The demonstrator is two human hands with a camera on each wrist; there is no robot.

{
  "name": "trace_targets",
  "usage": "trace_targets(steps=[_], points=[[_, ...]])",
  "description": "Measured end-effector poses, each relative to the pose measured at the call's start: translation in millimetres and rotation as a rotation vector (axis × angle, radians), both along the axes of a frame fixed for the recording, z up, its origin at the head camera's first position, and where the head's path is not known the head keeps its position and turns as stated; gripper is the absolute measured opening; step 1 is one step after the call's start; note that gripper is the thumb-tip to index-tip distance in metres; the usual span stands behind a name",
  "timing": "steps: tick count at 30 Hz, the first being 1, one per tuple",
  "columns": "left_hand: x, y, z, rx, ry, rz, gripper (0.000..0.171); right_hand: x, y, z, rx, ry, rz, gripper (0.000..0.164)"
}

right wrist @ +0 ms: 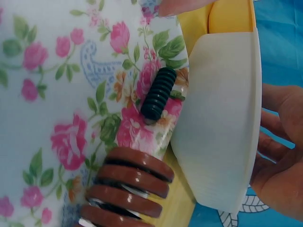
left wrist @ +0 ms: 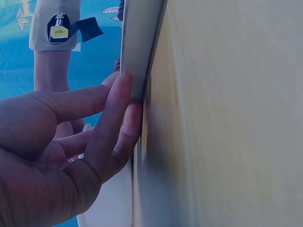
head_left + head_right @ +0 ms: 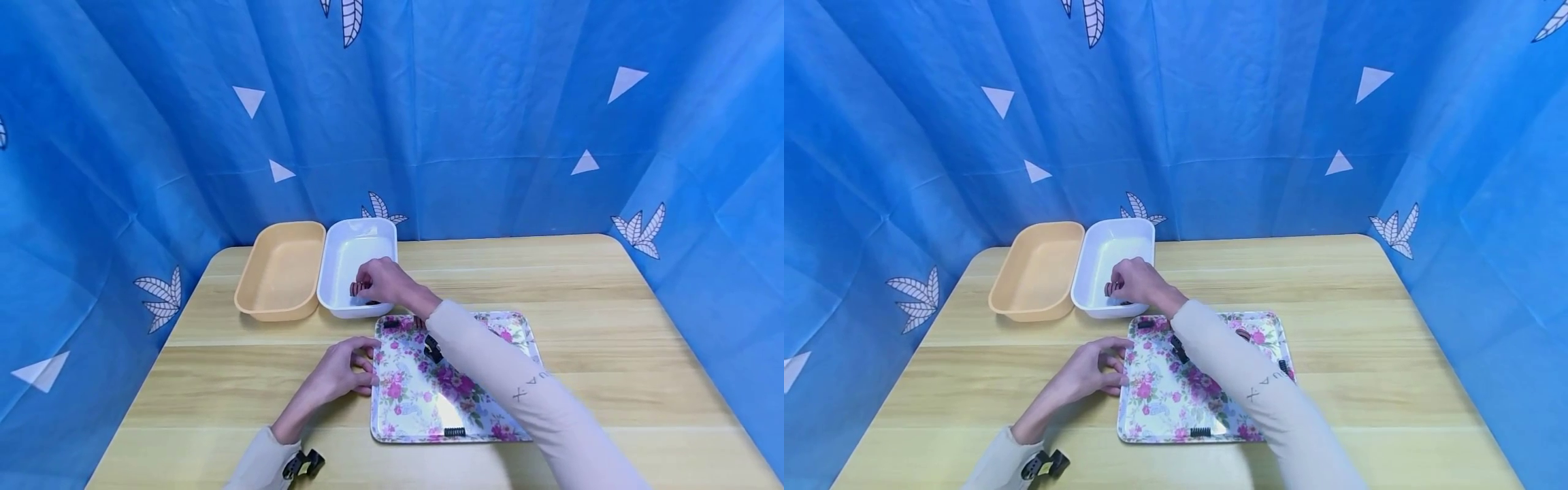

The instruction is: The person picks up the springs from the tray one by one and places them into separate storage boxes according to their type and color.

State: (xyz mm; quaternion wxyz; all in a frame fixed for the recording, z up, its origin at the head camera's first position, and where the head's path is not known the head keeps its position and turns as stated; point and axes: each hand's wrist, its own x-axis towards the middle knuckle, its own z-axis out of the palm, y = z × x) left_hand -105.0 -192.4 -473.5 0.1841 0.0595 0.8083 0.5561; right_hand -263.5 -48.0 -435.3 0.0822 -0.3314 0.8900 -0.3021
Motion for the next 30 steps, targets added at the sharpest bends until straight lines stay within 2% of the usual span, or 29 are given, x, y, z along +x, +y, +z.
trace_targets(steps=[9, 17, 24, 30], points=[[0.0, 1.1, -2.0, -0.001, 0.000, -0.007, 0.061, 0.4, -2.5, -4.1, -0.013, 0.000, 0.009, 0.020], [-1.0, 0.4, -1.9, -0.007, 0.013, 0.002, 0.061, -0.4, 1.9, 4.2, -0.075, -0.013, 0.005, 0.021], [0.1, 0.5, -1.1, -0.017, 0.020, 0.006, 0.061, 5.6, 13.5, 9.0, -0.088, 0.026, 0.004, 0.022], [-0.3, 1.1, -1.5, -0.009, 0.016, 0.005, 0.062, 13.3, 26.3, 13.3, -0.161, 0.016, -0.003, 0.023]])
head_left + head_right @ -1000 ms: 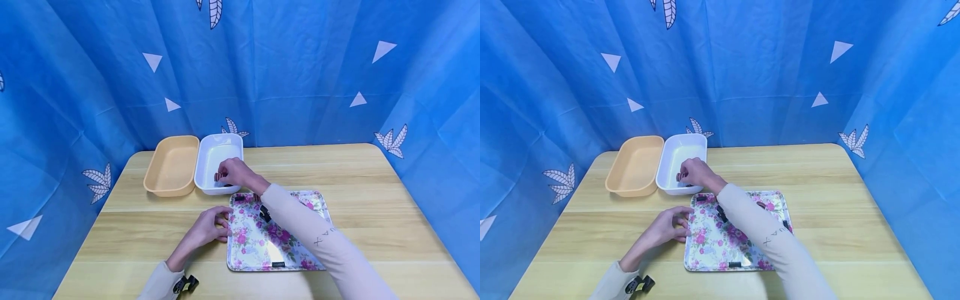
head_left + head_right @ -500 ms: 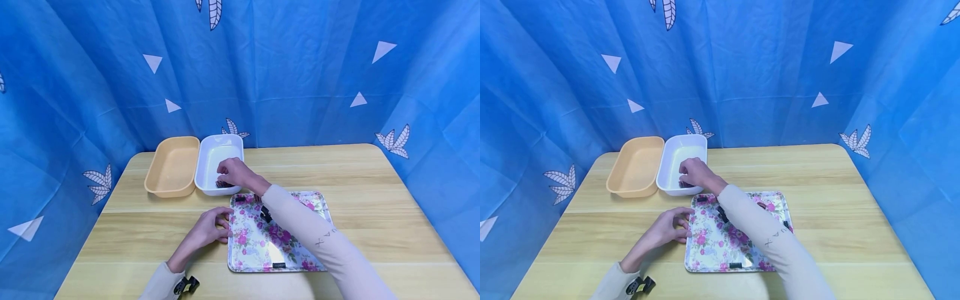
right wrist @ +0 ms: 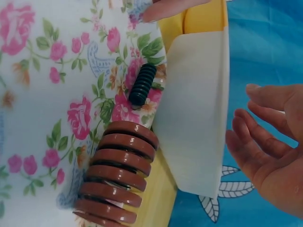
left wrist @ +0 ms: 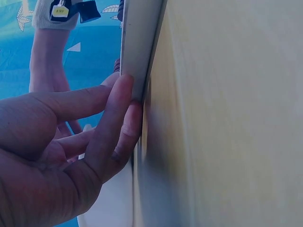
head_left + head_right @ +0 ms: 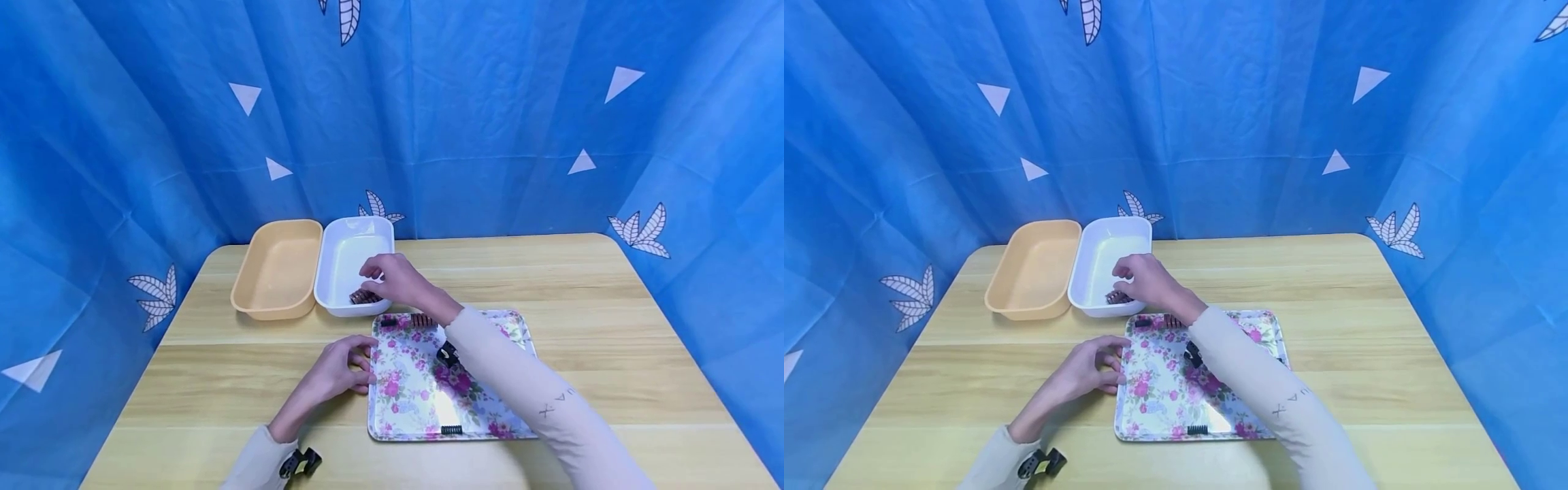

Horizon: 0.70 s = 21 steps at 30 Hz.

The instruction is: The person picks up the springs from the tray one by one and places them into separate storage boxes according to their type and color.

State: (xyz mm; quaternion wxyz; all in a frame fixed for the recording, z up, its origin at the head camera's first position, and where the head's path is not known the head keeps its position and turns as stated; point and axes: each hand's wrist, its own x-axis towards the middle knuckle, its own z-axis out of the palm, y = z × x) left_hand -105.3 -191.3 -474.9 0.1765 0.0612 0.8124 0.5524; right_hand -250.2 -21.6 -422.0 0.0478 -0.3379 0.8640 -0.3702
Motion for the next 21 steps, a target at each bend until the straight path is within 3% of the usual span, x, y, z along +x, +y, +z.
trace_targets(steps=[11, 21], points=[[-3.4, 1.4, 0.2, 0.001, 0.002, 0.013, 0.061, 17.6, 30.9, 4.7, -0.079, 0.007, 0.030, 0.021], [-2.2, 0.3, -2.4, 0.007, -0.008, 0.020, 0.062, 44.1, 55.3, 3.1, -0.073, 0.018, 0.067, 0.021]])
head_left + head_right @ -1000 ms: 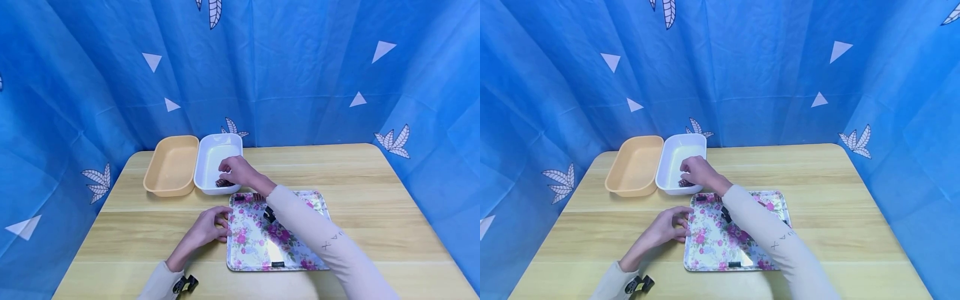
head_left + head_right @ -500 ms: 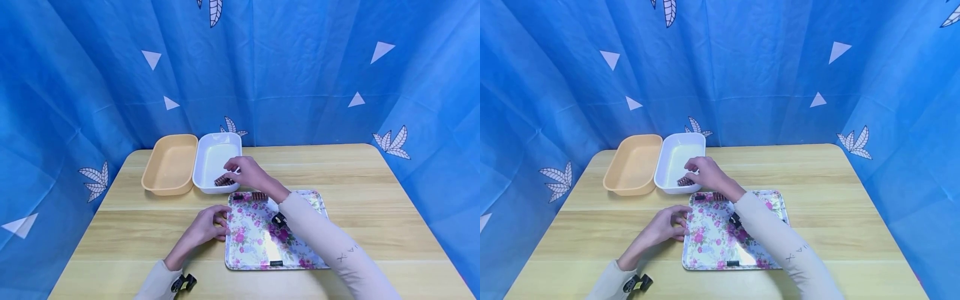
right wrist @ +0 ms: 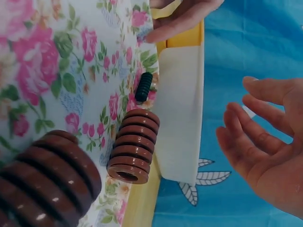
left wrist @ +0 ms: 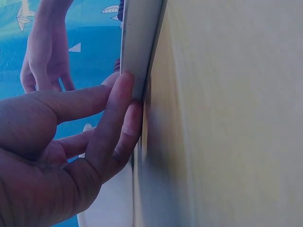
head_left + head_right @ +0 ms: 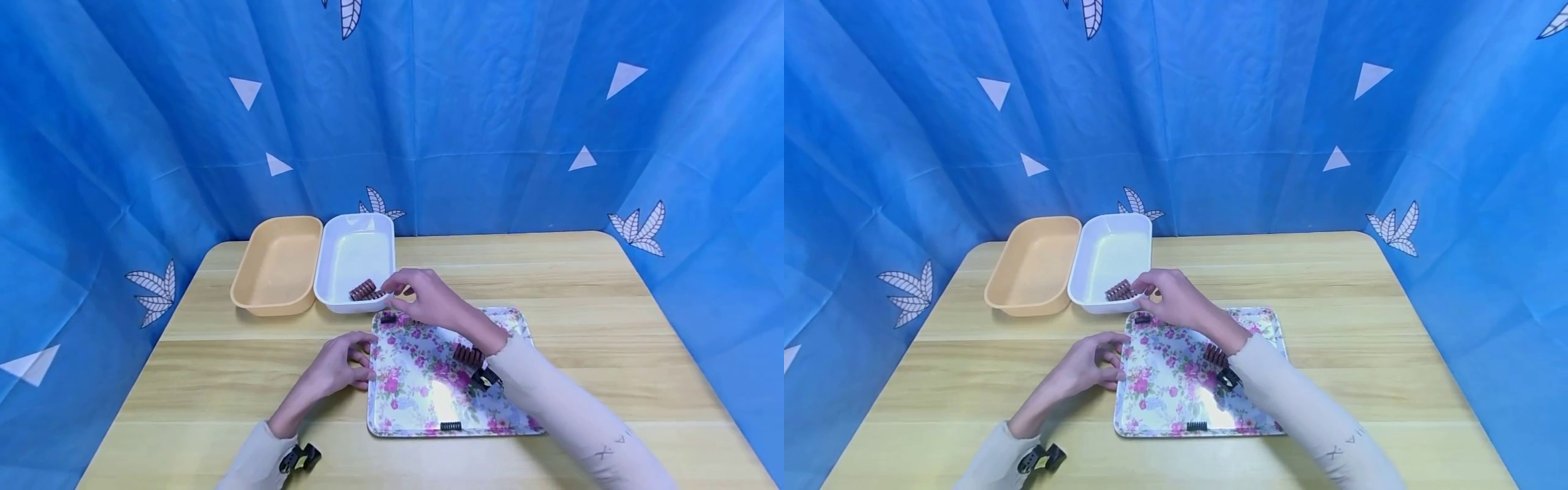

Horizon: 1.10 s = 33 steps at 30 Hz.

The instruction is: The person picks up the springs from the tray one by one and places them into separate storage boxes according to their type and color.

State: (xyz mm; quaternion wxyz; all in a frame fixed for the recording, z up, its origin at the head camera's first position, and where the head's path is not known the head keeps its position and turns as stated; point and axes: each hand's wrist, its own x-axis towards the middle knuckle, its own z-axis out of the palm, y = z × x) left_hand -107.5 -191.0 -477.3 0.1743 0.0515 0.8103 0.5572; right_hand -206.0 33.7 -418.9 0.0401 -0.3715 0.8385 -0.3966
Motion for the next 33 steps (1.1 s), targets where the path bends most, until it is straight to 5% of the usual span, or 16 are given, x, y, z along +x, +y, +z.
trace_targets(steps=[14, 33], points=[[-0.7, 1.0, 0.2, -0.002, -0.003, -0.011, 0.063, 39.7, 30.7, 5.8, -0.030, 0.049, 0.017, 0.025], [0.6, -0.6, 1.1, -0.002, -0.004, -0.007, 0.062, 81.5, 61.4, -3.2, -0.063, -0.012, -0.005, 0.025]])
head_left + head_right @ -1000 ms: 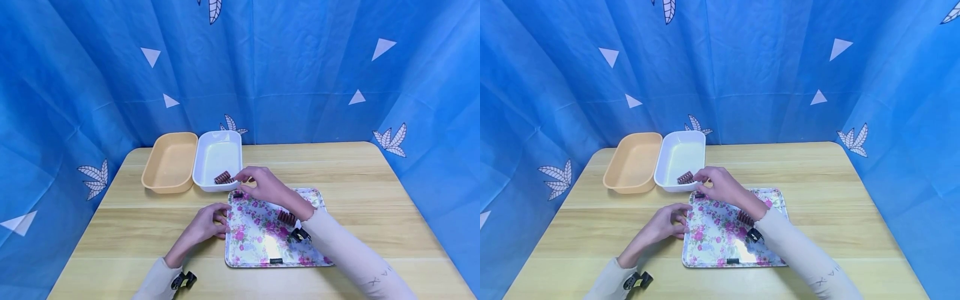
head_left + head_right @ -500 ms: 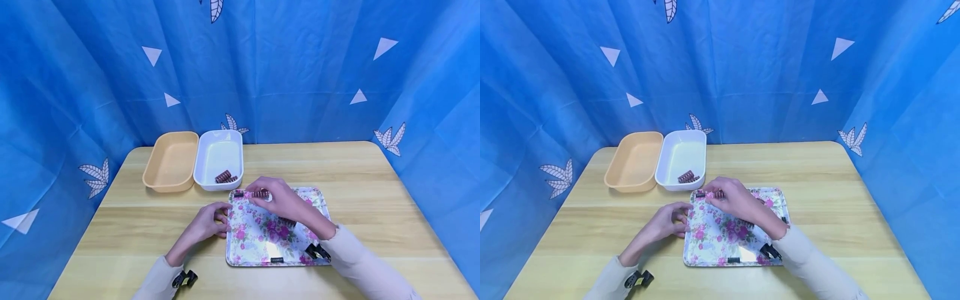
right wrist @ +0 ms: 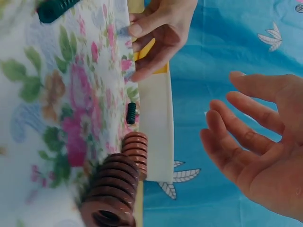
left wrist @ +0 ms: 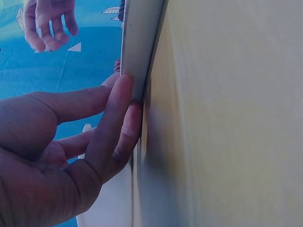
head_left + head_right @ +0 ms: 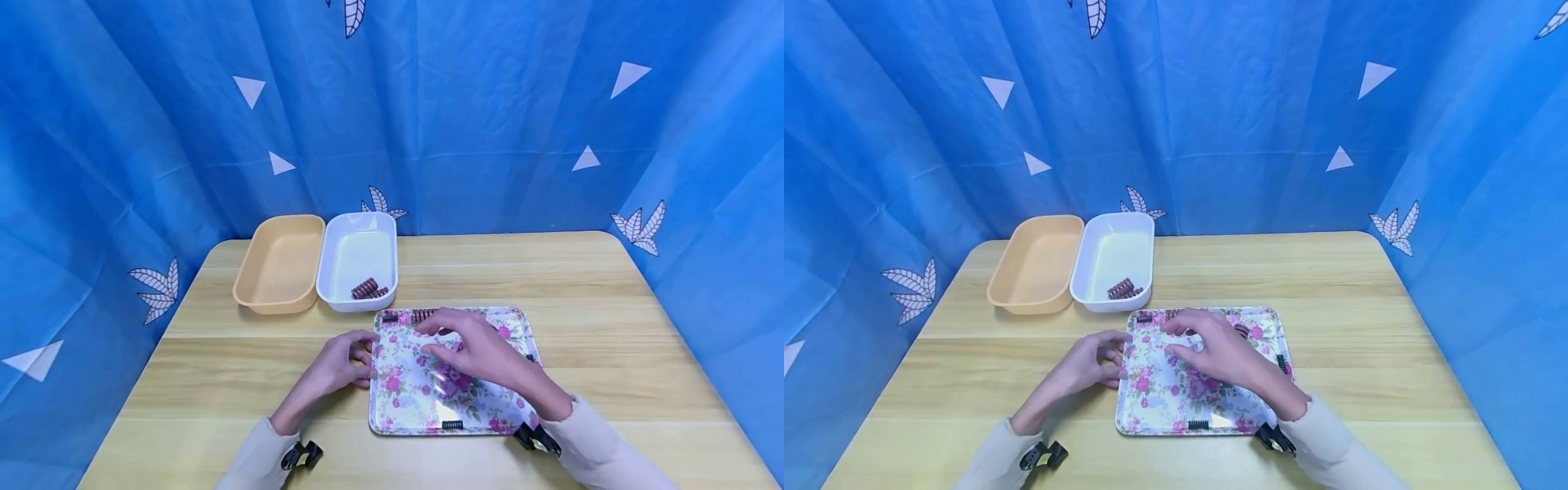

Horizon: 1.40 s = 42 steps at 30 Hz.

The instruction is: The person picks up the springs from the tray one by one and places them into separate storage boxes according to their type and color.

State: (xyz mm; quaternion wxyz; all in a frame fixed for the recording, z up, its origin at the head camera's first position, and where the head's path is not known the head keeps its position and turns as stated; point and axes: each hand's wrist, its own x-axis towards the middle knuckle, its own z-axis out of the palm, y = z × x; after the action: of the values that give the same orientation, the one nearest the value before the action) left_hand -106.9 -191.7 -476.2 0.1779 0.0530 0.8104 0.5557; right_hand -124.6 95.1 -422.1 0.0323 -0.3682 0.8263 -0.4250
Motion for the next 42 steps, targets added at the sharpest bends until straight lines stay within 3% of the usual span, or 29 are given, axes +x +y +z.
trace_targets(steps=[4, 11, 22, 33, 42], points=[[0.4, -0.9, -0.7, 0.003, -0.002, 0.003, 0.061, 3.6, 3.6, -9.3, -0.015, 0.029, 0.036, 0.024], [-0.6, -0.7, 0.9, 0.003, -0.001, -0.003, 0.062, 1.7, 5.3, -19.8, 0.023, -0.045, 0.101, 0.019], [-3.3, 0.9, 3.5, -0.004, -0.016, -0.001, 0.060, 7.4, 10.8, -23.5, 0.122, -0.093, 0.209, 0.022], [-3.3, 0.4, 5.2, -0.004, -0.019, -0.003, 0.060, 16.7, 20.1, -35.1, 0.153, -0.118, 0.207, 0.020], [-1.2, 0.4, 5.3, -0.006, -0.010, 0.003, 0.061, 20.2, 18.4, -35.7, 0.196, -0.157, 0.312, 0.019]])
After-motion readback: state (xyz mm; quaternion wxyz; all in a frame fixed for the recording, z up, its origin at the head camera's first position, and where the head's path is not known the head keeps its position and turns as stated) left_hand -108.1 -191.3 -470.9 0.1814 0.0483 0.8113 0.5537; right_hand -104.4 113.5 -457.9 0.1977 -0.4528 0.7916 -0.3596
